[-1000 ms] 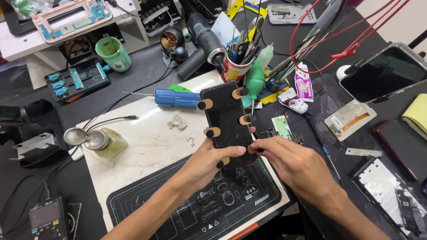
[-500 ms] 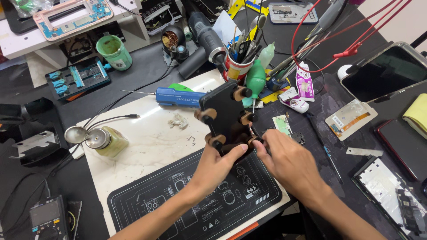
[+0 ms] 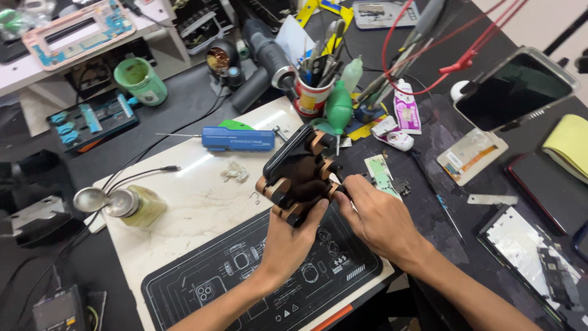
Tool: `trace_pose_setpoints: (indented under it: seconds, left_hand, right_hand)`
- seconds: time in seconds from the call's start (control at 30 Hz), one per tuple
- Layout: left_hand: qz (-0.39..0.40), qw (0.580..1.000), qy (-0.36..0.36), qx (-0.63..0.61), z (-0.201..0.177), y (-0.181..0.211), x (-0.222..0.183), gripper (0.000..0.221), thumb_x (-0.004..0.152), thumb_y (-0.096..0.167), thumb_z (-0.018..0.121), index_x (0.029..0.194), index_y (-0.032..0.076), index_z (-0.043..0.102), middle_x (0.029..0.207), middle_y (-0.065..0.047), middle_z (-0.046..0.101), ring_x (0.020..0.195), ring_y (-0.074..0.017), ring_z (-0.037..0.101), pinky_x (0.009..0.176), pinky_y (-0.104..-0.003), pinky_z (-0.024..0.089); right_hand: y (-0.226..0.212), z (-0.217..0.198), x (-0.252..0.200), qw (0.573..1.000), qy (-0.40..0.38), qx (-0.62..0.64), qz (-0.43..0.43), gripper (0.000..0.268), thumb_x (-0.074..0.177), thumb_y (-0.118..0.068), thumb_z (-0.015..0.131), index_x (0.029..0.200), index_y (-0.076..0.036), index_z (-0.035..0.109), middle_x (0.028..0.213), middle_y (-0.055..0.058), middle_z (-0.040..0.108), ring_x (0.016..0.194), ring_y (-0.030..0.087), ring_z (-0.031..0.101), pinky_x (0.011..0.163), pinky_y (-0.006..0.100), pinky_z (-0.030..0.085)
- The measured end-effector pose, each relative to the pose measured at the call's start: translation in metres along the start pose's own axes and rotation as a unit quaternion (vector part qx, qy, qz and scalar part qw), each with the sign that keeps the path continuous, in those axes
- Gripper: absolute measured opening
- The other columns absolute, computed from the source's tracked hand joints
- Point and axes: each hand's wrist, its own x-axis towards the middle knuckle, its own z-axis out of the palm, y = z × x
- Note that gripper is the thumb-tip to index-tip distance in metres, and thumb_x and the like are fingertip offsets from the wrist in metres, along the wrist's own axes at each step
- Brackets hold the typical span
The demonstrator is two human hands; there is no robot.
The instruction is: The person attaches plastic clamps to the edges of a smartphone and then uses a small tool to guide a thin wire through a channel inside a red laptop panel.
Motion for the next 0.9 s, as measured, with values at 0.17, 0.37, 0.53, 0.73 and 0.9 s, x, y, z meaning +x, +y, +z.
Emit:
trace_pose_setpoints:
  seconds: [0.17, 0.37, 0.53, 0.73, 0.9]
  left_hand:
    - [0.004, 0.996, 0.034, -0.077, 0.013, -0.008, -0.007, 0.025, 0.095, 0.014, 0.067, 0.118, 0.005, 0.068, 0.104, -0.003, 0.076, 0.092, -0.0094, 0.07, 0.081, -0.027, 0.056]
    - [-0.049, 0.998, -0.009, 0.037, 0.004, -0.014, 0.005, 0.027, 0.093, 0.016, 0.071, 0.116, 0.002, 0.075, 0.104, -0.006, 0.078, 0.093, -0.014, 0.07, 0.081, -0.031, 0.056]
    - [-0.198, 0.962, -0.179, -0.056, -0.001, -0.009, 0.019, 0.044, 0.077, 0.007, 0.076, 0.119, 0.01, 0.065, 0.1, -0.003, 0.074, 0.093, -0.0141, 0.069, 0.082, -0.031, 0.056]
    - [-0.308, 0.853, -0.42, 0.033, 0.025, -0.021, 0.019, 0.054, 0.072, 0.005, 0.075, 0.125, 0.001, 0.062, 0.098, -0.007, 0.075, 0.089, -0.0141, 0.066, 0.073, -0.027, 0.049]
    - [-0.34, 0.783, -0.508, 0.11, 0.064, -0.012, 0.023, 0.061, 0.071, 0.006, 0.078, 0.127, -0.001, 0.054, 0.083, -0.003, 0.06, 0.075, -0.0147, 0.057, 0.063, -0.028, 0.045]
  right_hand:
    - [0.01, 0.013, -0.004, 0.96, -0.034, 0.245, 0.128, 0.029, 0.107, -0.023, 0.05, 0.091, 0.001, 0.057, 0.072, 0.02, 0.056, 0.069, 0.039, 0.054, 0.058, 0.044, 0.045]
    - [0.01, -0.02, 0.001, 0.972, -0.132, 0.114, 0.16, 0.036, 0.103, -0.037, 0.056, 0.092, -0.003, 0.064, 0.072, 0.014, 0.064, 0.072, 0.033, 0.062, 0.063, 0.044, 0.048]
    - [0.001, -0.067, -0.026, 0.992, -0.068, -0.1, -0.026, 0.029, 0.096, -0.036, 0.064, 0.109, -0.011, 0.061, 0.106, 0.01, 0.065, 0.103, 0.031, 0.063, 0.091, 0.045, 0.05]
    - [0.001, -0.077, -0.077, 0.952, -0.073, -0.221, -0.199, 0.069, 0.087, -0.017, 0.062, 0.152, -0.02, 0.042, 0.162, 0.009, 0.038, 0.148, 0.032, 0.036, 0.119, 0.056, 0.029]
    - [0.017, -0.085, -0.112, 0.953, -0.07, -0.213, -0.203, 0.064, 0.094, -0.02, 0.056, 0.154, -0.02, 0.035, 0.157, 0.012, 0.044, 0.145, 0.034, 0.044, 0.123, 0.058, 0.027]
